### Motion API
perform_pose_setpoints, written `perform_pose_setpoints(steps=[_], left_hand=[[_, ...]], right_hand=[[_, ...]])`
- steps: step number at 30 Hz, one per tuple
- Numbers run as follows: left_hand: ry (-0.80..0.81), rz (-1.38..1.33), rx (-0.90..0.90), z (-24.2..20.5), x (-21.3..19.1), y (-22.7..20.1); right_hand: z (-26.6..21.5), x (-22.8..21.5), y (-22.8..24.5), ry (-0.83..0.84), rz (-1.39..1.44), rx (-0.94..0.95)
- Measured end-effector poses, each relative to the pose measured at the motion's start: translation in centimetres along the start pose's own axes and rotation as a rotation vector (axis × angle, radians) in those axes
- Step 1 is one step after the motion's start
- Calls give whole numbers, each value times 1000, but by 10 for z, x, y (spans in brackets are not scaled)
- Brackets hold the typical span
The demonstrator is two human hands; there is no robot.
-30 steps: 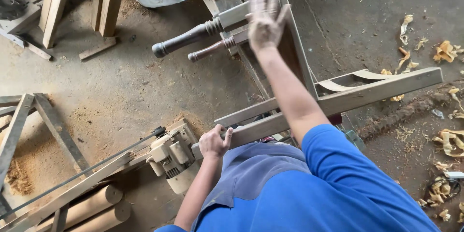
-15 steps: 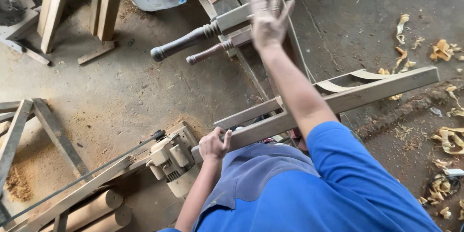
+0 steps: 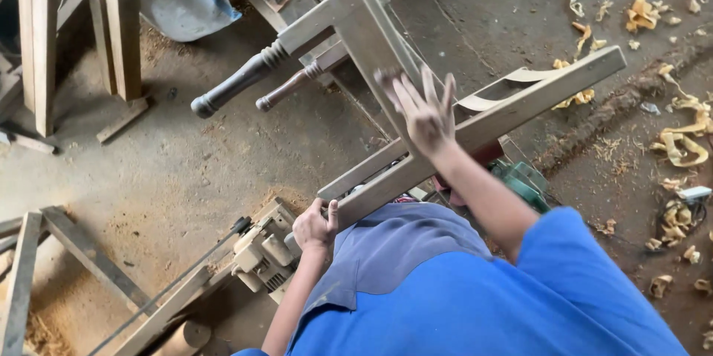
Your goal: Sanding a wooden chair frame using a belt sander
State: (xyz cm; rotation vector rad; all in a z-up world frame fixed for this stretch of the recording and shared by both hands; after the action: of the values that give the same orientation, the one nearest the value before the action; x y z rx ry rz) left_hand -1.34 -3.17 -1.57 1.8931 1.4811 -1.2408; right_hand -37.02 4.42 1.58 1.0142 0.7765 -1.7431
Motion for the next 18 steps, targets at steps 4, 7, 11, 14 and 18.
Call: perform_pose_setpoints(steps=[4,7,11,14,18], left_hand=[[25,3,-2,-1,-3,-2],[18,10,-5,4,0,2],[-6,4,-7,1,5,5],[-23,2,-8,2,9,7],[-56,7,17,-3,1,5]], right_hand=[[-32,-6,14,86,-28,144],[20,43,12,-18,-24,170],[114,83,3,84,58,180],[133,72,-1,317,183,197],[44,-1,6,260,91,190]])
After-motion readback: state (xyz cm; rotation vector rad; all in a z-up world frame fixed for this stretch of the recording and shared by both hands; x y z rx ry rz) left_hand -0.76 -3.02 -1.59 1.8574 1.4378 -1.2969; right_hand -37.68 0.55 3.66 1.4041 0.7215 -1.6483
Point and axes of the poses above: each hand's wrist, its own z-axis towards the middle knuckle, its own x-axis out of the palm, y = z × x, the point moved 3 cm from there along z, towards the middle knuckle, and after that the axes turned 5 degrees about -x, right-handed, at the moved point
